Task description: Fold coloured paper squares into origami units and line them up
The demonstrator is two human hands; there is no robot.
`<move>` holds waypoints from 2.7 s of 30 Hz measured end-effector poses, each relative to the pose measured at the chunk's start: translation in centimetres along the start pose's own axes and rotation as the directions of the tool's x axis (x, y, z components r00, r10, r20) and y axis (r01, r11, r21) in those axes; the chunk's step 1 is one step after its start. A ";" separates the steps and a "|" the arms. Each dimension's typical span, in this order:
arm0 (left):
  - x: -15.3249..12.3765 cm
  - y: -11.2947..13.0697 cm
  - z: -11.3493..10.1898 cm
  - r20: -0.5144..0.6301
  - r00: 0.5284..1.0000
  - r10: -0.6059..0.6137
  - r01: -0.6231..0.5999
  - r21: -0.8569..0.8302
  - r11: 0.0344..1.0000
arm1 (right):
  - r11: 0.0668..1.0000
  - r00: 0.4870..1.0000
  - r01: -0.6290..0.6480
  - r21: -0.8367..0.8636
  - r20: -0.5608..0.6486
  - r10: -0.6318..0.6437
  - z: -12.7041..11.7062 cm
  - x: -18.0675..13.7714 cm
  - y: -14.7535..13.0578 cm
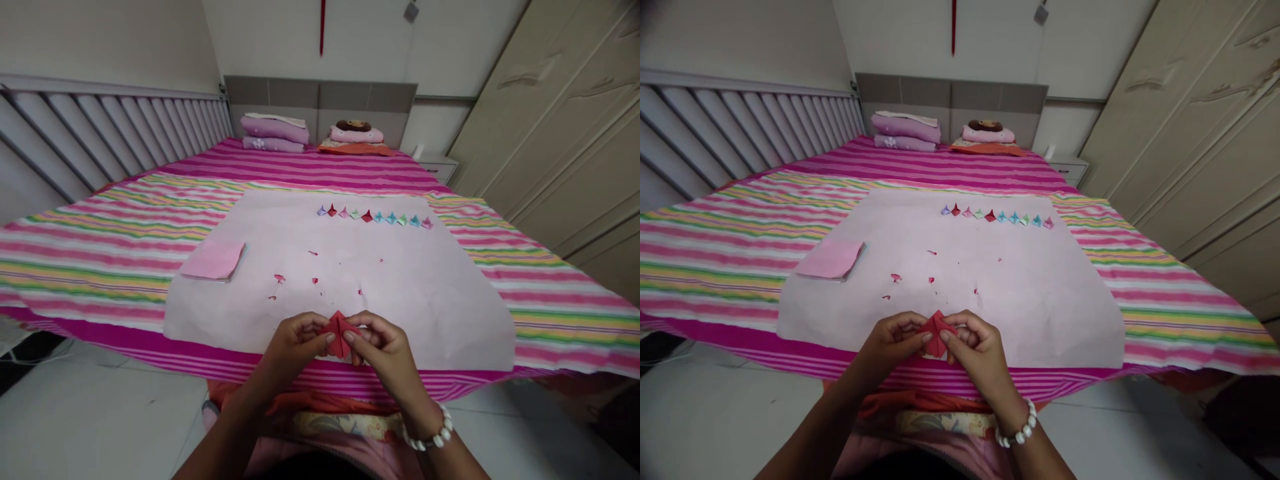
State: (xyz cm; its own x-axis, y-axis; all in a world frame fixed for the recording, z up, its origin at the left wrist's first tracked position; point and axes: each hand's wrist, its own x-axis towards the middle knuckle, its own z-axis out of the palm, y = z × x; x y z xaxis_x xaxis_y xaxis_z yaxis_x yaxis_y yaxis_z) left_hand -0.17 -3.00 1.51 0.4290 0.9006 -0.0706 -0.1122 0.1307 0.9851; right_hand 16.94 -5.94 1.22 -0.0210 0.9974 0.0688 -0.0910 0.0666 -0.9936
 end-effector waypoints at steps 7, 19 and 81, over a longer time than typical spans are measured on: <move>-0.2 0.3 0.3 -0.079 0.997 0.011 -0.012 -0.018 1.000 | 0.997 0.999 0.048 0.056 0.004 -0.048 -0.1 0.1 0.0; -0.7 1.2 0.4 0.019 0.994 0.112 -0.112 0.042 0.993 | 0.962 0.995 0.090 0.258 0.008 -0.095 -0.1 0.1 0.7; -0.3 0.2 0.1 -0.055 0.997 0.047 -0.052 -0.086 0.995 | 0.915 0.980 -0.190 0.357 0.011 0.199 -0.3 0.8 0.1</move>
State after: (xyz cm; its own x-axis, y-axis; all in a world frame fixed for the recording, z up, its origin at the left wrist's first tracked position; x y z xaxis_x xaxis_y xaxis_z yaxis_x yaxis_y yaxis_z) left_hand -0.23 -3.32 1.73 0.3735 0.9271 -0.0326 -0.2106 0.1190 0.9703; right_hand 17.24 -5.11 1.18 -0.0497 0.9903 -0.1298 -0.4343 -0.1384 -0.8901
